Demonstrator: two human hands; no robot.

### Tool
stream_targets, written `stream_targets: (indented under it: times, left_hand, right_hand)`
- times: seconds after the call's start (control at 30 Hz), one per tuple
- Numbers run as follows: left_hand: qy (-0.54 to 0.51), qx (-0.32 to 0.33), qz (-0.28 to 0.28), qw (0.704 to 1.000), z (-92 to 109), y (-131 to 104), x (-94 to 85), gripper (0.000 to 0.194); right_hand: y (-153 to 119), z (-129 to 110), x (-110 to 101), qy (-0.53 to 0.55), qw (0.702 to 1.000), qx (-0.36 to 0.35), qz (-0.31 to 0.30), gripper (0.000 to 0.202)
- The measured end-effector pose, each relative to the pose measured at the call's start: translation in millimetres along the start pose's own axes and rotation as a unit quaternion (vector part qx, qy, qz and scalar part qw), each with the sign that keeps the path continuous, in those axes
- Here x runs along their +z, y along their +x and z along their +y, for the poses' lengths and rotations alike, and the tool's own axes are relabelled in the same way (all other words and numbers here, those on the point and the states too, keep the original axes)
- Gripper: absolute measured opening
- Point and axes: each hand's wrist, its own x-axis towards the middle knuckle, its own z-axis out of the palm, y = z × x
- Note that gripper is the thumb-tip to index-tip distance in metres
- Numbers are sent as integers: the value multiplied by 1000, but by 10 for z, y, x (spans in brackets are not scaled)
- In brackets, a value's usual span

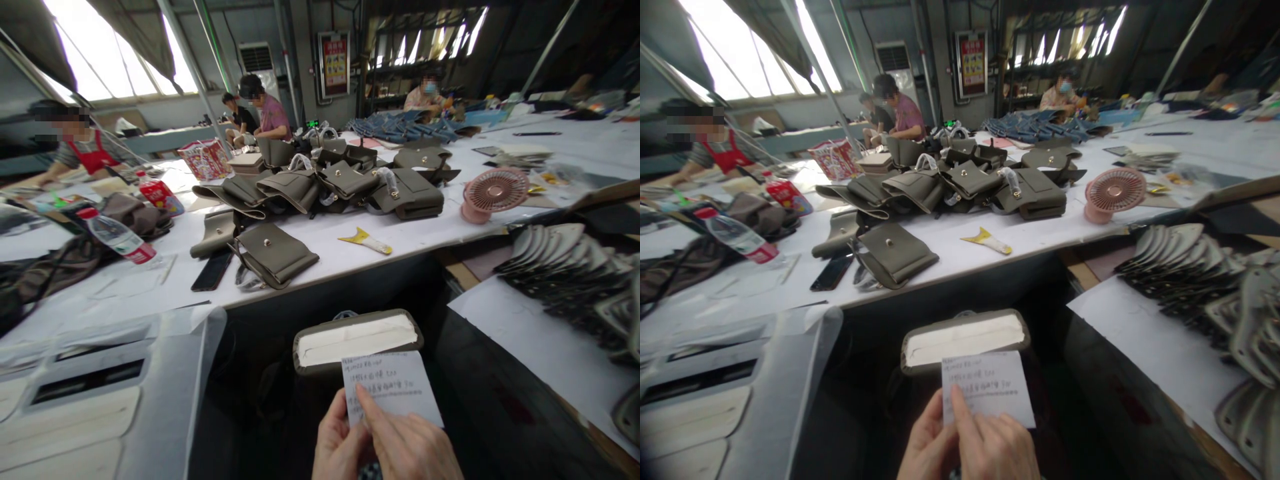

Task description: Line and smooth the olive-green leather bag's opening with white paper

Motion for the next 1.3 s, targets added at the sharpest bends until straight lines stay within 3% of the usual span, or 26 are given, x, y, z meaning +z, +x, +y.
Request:
stream_targets:
  times: [0.37, 0.97, 1.3]
  left_hand:
    - [7, 11, -13, 1000, 4, -12, 11, 38]
    - [23, 4, -16, 1000, 8, -10, 21, 41]
    - [14, 20, -6, 1000, -20, -1, 4, 40]
  right_hand:
    - [231, -44, -118, -22, 1000, 8, 15, 40]
    - [59, 44, -69, -34, 999, 17, -15, 49]
    - [139, 60, -47, -31, 999, 7, -15, 49]
